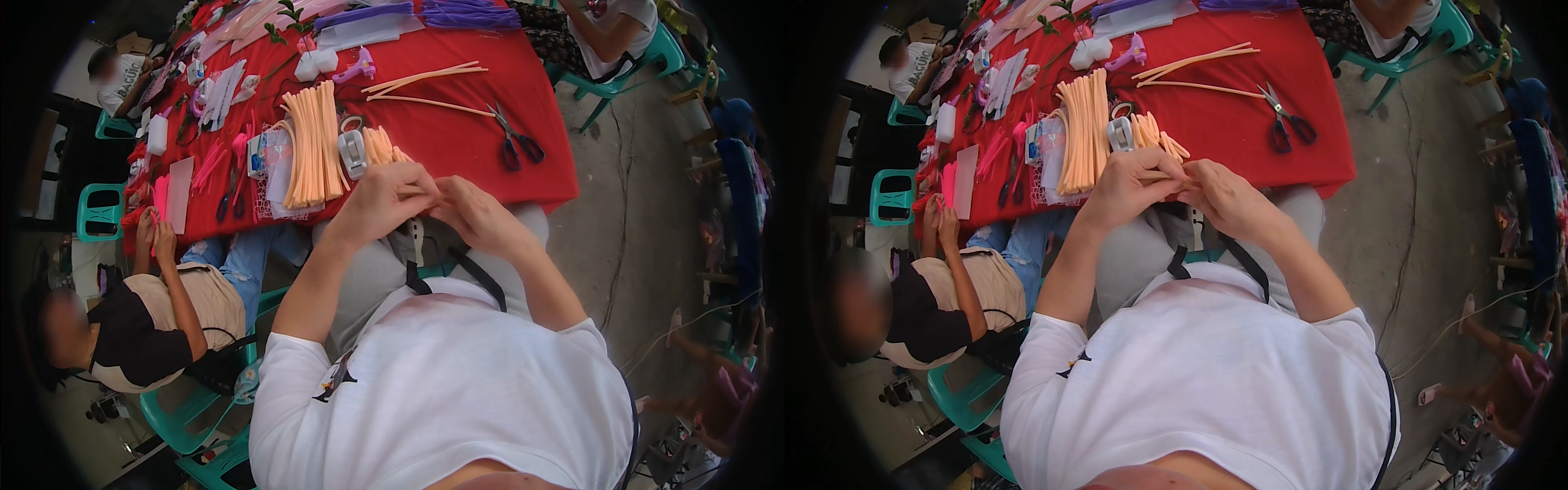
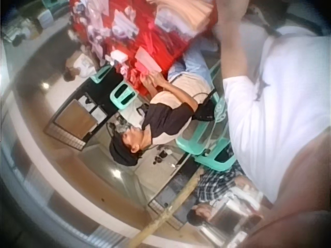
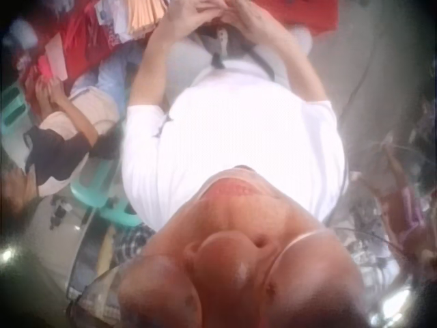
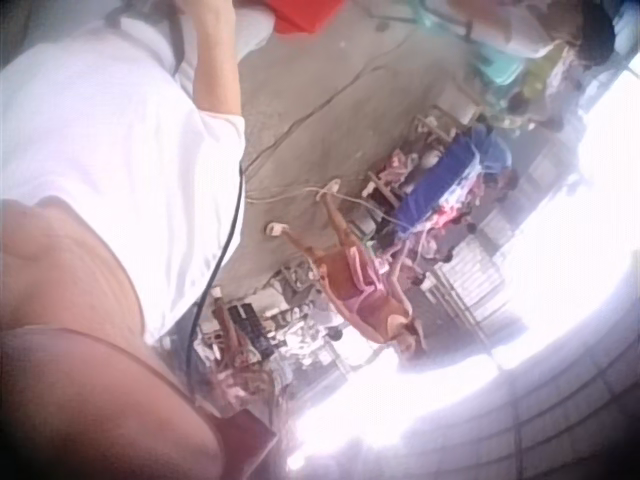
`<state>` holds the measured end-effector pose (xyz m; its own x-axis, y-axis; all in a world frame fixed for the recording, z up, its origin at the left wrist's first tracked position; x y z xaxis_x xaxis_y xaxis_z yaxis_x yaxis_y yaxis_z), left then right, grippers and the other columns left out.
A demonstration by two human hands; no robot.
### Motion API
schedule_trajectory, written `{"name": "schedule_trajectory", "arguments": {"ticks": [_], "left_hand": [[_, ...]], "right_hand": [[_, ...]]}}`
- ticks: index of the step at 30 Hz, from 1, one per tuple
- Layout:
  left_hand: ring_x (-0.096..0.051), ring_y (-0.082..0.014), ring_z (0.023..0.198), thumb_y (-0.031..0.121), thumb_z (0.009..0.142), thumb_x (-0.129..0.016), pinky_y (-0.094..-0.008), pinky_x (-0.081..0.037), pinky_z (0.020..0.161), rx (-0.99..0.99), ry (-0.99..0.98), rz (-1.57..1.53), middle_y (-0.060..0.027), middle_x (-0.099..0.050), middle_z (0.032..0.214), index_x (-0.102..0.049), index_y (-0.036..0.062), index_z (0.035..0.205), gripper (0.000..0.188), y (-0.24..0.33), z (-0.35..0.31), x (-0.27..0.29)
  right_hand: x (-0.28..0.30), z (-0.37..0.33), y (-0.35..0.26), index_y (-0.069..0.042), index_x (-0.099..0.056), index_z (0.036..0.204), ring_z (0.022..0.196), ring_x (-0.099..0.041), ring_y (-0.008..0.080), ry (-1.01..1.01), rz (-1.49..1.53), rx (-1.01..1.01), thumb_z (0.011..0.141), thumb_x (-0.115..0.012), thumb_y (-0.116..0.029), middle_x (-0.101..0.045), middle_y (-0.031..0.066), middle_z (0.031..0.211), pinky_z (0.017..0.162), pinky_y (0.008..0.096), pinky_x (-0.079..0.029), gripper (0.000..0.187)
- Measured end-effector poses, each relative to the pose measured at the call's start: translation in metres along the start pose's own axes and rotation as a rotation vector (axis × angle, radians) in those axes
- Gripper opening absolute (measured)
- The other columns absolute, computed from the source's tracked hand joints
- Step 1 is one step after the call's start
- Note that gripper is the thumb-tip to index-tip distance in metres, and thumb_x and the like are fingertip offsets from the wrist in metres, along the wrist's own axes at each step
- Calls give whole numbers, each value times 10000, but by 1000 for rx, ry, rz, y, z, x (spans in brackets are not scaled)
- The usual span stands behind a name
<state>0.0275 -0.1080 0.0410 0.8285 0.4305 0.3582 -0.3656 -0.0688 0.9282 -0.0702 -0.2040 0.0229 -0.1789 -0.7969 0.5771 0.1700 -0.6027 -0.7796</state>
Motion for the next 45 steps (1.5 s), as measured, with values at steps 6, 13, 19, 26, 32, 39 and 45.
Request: {"name": "schedule_trajectory", "arguments": {"ticks": [6, 13, 19, 26, 32, 39, 45], "left_hand": [[-627, -85, 788, -48, 811, -687, -223, -515, 708, -34, 8, 60, -39, -667, 839, -674, -17, 856, 55, 6, 0, 8], [-624, -78, 784, -50, 807, -686, -222, -517, 706, -36, -23, 77, -37, -675, 842, -675, -20, 853, 56, 10, 5, 4], [-628, -80, 779, -53, 803, -690, -228, -524, 712, -14, -3, 82, -39, -679, 836, -679, -23, 858, 64, 4, 5, 9], [-634, -81, 794, -57, 800, -698, -229, -530, 725, 7, -22, 51, -45, -682, 845, -676, -28, 862, 72, 1, 6, 10], [-636, -74, 795, -61, 808, -692, -216, -528, 716, -14, -54, -3, -37, -682, 838, -672, -24, 862, 69, 3, 6, 10], [-641, -67, 776, -63, 823, -679, -203, -528, 697, -48, -60, -52, -27, -684, 825, -673, -15, 863, 63, 3, 9, 8], [-643, -70, 783, -55, 827, -682, -198, -528, 687, -65, -64, -57, -25, -684, 826, -676, -16, 874, 61, 4, 9, 8]], "right_hand": [[9, -4, -17, 7, -508, 1116, 907, -578, 351, -7, -68, 95, 898, -653, -197, -562, 163, 966, 765, 428, -473, 333], [13, -2, -16, 7, -480, 1033, 895, -589, 349, 184, 147, 30, 857, -669, -45, -550, 148, 985, 768, 382, -511, 264], [9, -2, -7, -3, -511, 1010, 844, -614, 208, 142, 229, -105, 881, -661, -24, -588, 120, 1008, 733, 299, -508, 198], [4, -2, 7, 13, -540, 880, 697, -522, 81, 97, 389, -254, 912, -660, -76, -587, 50, 758, 616, 251, -455, 153], [4, -4, 10, 11, -529, 873, 672, -474, 45, 93, 419, -283, 939, -647, -124, -561, 23, 715, 580, 229, -424, 191], [11, -4, 5, 9, -513, 975, 695, -506, 45, 210, 499, -257, 939, -654, -158, -563, 17, 742, 621, 217, -447, 222], [4, -2, 10, 60, -607, 1024, 804, -593, 66, 89, 515, -326, 958, -625, -173, -655, 57, 851, 719, 229, -496, 242]]}}
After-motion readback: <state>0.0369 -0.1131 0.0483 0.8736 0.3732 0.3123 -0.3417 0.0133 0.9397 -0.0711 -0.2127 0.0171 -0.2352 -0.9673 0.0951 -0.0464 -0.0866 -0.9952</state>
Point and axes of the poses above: each hand's wrist, its own z-axis towards the middle knuckle, its own x-axis out of the back of the hand, y = z × x, the point moved 7 cm from there along z, towards the middle knuckle
